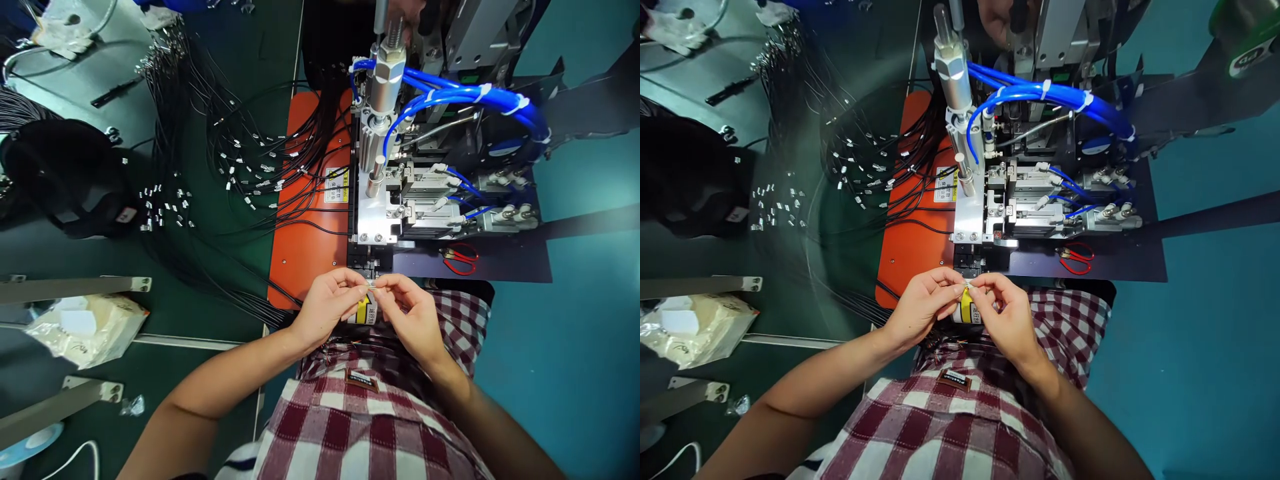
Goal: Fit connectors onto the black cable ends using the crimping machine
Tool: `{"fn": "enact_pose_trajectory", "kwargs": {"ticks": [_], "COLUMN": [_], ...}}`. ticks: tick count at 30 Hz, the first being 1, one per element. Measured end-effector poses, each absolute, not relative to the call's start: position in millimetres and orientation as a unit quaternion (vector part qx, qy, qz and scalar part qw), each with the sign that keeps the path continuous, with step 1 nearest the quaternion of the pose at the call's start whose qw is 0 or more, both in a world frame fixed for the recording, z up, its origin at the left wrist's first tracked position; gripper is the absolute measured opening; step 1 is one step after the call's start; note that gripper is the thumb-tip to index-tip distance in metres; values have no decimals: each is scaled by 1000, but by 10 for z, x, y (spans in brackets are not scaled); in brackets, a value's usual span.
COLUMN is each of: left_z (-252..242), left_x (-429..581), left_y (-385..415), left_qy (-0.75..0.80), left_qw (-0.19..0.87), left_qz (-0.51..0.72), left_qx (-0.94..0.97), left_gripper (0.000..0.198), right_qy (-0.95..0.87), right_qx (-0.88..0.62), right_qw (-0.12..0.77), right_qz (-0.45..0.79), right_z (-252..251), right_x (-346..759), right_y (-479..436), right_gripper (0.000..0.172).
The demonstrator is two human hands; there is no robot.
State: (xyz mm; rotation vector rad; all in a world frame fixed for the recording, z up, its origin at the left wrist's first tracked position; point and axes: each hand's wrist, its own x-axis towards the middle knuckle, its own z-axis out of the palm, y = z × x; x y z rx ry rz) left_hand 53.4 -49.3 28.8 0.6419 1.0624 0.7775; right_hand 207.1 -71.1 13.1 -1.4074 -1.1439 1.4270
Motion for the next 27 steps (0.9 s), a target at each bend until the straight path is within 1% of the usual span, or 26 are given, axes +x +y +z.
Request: {"fn": "enact_pose_trajectory", "kwargs": {"ticks": [3, 7, 10, 12, 15, 17, 19, 22, 23, 25, 27], "left_z": [296, 290, 265, 242, 215, 209, 212, 224, 227, 232, 236], "left_x": [538, 539, 534, 529, 521, 521, 524, 523, 517, 499, 475], "left_y": [-493, -495, -504, -512, -522, -525, -520, -498, -491, -484, -488], "left_qy": [486, 486, 480, 466, 439, 431, 435, 446, 447, 445, 434], "left_qw": [743, 743, 741, 740, 749, 757, 760, 758, 759, 765, 763], "left_qz": [352, 347, 352, 366, 376, 368, 366, 373, 370, 352, 335], "left_qx": [297, 302, 311, 318, 325, 324, 315, 296, 294, 305, 343], "left_gripper": [26, 26, 25, 23, 23, 24, 25, 25, 25, 25, 24], "right_qy": [-504, -558, -586, -566, -477, -447, -477, -583, -608, -606, -539], "right_qx": [-573, -584, -579, -569, -532, -517, -531, -536, -528, -516, -515], "right_qw": [398, 398, 392, 391, 383, 381, 396, 418, 419, 419, 414], "right_qz": [509, 435, 409, 451, 585, 623, 577, 444, 419, 437, 522], "right_z": [133, 155, 186, 196, 186, 172, 161, 167, 175, 200, 224], "right_x": [2097, 2082, 2078, 2086, 2095, 2092, 2086, 2089, 2095, 2112, 2130], "right_y": [-703, -697, -683, -662, -631, -630, -653, -704, -717, -728, -726], "right_gripper": [14, 7, 9, 11, 14, 16, 15, 10, 9, 9, 12]}}
